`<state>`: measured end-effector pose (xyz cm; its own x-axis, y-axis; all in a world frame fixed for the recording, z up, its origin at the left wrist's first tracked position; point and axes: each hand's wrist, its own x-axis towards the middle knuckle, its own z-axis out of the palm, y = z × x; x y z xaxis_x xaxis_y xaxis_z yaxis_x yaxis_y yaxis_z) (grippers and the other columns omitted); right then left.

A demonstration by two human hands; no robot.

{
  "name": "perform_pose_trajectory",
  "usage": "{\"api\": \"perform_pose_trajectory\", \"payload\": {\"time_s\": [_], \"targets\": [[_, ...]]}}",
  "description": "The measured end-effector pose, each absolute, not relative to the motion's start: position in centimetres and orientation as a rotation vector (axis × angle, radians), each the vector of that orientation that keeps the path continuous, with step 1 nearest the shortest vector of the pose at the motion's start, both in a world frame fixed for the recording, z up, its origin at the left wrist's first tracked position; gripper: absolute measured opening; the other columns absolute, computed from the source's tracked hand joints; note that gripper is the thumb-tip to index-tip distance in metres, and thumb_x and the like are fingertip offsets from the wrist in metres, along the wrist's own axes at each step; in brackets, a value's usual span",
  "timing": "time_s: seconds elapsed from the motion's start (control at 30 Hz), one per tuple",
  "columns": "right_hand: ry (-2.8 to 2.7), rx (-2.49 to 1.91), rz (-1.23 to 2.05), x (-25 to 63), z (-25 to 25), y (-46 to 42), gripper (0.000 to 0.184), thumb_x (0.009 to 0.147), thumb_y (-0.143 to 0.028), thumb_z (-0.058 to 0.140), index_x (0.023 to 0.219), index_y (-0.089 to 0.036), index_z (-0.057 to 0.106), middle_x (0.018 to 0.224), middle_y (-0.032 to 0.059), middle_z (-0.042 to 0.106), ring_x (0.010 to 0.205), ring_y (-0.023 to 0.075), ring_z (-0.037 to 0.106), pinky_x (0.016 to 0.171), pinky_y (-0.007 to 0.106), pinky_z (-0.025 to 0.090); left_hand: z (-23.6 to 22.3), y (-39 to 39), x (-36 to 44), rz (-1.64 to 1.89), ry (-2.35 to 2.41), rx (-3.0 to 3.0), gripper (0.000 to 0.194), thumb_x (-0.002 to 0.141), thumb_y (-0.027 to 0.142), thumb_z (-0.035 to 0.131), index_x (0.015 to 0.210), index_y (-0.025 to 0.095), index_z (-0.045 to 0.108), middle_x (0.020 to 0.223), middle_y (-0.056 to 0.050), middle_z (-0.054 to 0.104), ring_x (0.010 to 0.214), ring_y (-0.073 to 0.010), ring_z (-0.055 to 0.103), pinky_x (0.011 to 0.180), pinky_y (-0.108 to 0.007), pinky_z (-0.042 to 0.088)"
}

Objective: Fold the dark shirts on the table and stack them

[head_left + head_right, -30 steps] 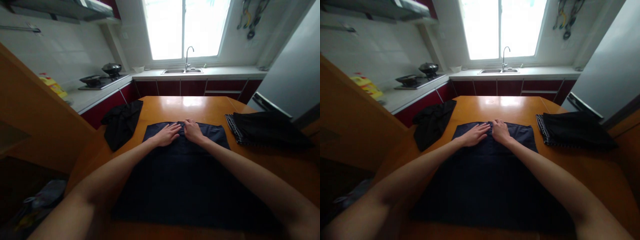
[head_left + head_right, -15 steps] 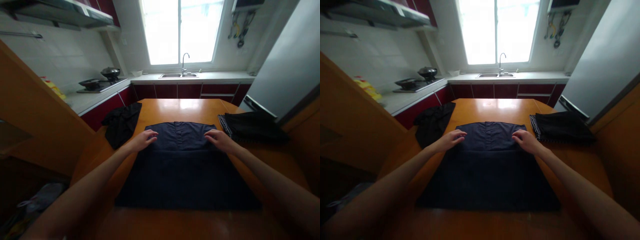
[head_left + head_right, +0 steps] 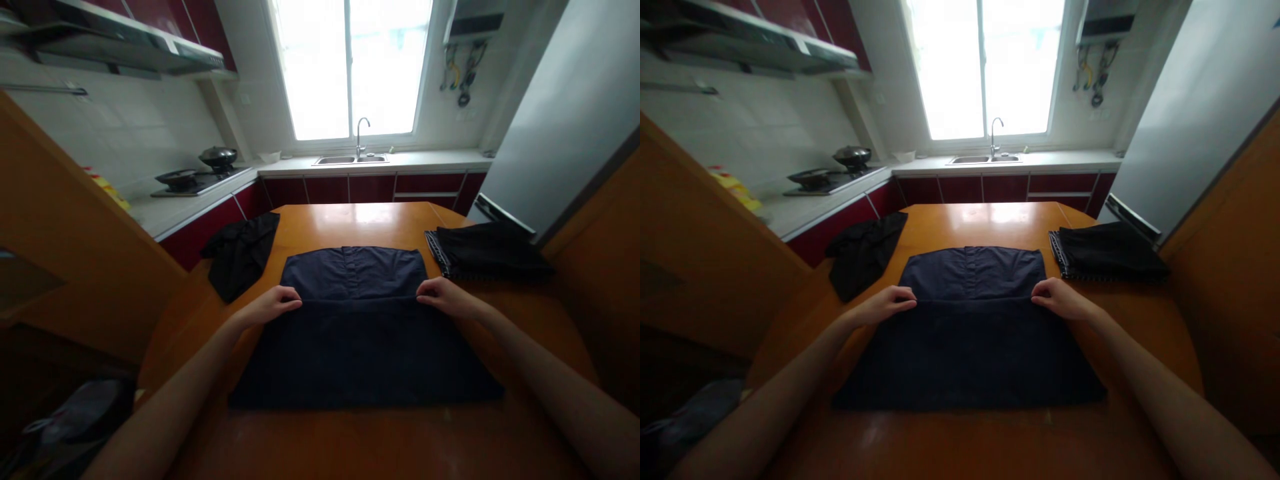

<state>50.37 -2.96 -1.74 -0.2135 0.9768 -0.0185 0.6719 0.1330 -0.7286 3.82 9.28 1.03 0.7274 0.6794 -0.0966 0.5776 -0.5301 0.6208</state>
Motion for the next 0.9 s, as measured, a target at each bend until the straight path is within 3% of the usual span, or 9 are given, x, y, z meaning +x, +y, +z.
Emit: {"api": "perform_pose_trajectory", "payload": {"time_s": [0.33,0.53,0.67,0.77,0.9], "targets": [[-1.909,-1.506,0.646,50.8,-0.9,-2.4,0.034,0.086,-0.047,0.061,0.083,-0.016,0.074,0.079,0.006,0.071,0.071,0.0189,0.06,0.065,0.03,0.046,1.0,10.1,4.3,0.414,1.006,2.263,0.042,0.09,0.054,0.057,0.082,0.016,0.072,0.077,-0.002,0.066,0.075,-0.0182,0.059,0.07,-0.026,0.045],[-1.976,-1.595,0.485,50.8,-3.4,-0.7,0.027,0.088,-0.04,0.057,0.084,-0.018,0.073,0.085,0.0075,0.073,0.08,0.0224,0.066,0.078,0.035,0.051,-0.9,11.1,4.6,0.388,1.102,2.425,0.036,0.09,0.048,0.055,0.083,0.017,0.073,0.084,-0.006,0.069,0.081,-0.021,0.065,0.077,-0.03,0.05],[-1.973,-1.732,0.136,49.1,-2.8,-1.7,0.029,0.09,-0.037,0.057,0.103,-0.017,0.073,0.107,0.0141,0.07,0.101,0.0284,0.064,0.094,0.043,0.05,0.5,8.7,6.1,0.495,1.247,2.658,0.036,0.095,0.042,0.052,0.114,0.018,0.069,0.116,-0.012,0.067,0.109,-0.0269,0.063,0.097,-0.039,0.048],[-2.005,-1.74,-0.018,44.3,-1.7,-4.4,0.042,0.096,-0.038,0.048,0.126,-0.013,0.065,0.13,0.0182,0.063,0.12,0.0311,0.057,0.104,0.046,0.045,1.5,4.0,9.4,0.499,1.112,2.819,0.046,0.102,0.038,0.042,0.142,0.017,0.052,0.146,-0.013,0.052,0.134,-0.0267,0.049,0.113,-0.043,0.038],[-2.229,-1.63,-0.012,36.2,-2.0,-9.3,0.053,0.099,-0.031,0.038,0.148,-0.014,0.046,0.153,0.0154,0.046,0.141,0.0305,0.04,0.115,0.05,0.035,0.0,-2.9,13.6,0.284,0.853,2.951,0.054,0.106,0.038,0.033,0.156,0.018,0.03,0.162,-0.009,0.032,0.151,-0.0251,0.024,0.121,-0.047,0.024]]}}
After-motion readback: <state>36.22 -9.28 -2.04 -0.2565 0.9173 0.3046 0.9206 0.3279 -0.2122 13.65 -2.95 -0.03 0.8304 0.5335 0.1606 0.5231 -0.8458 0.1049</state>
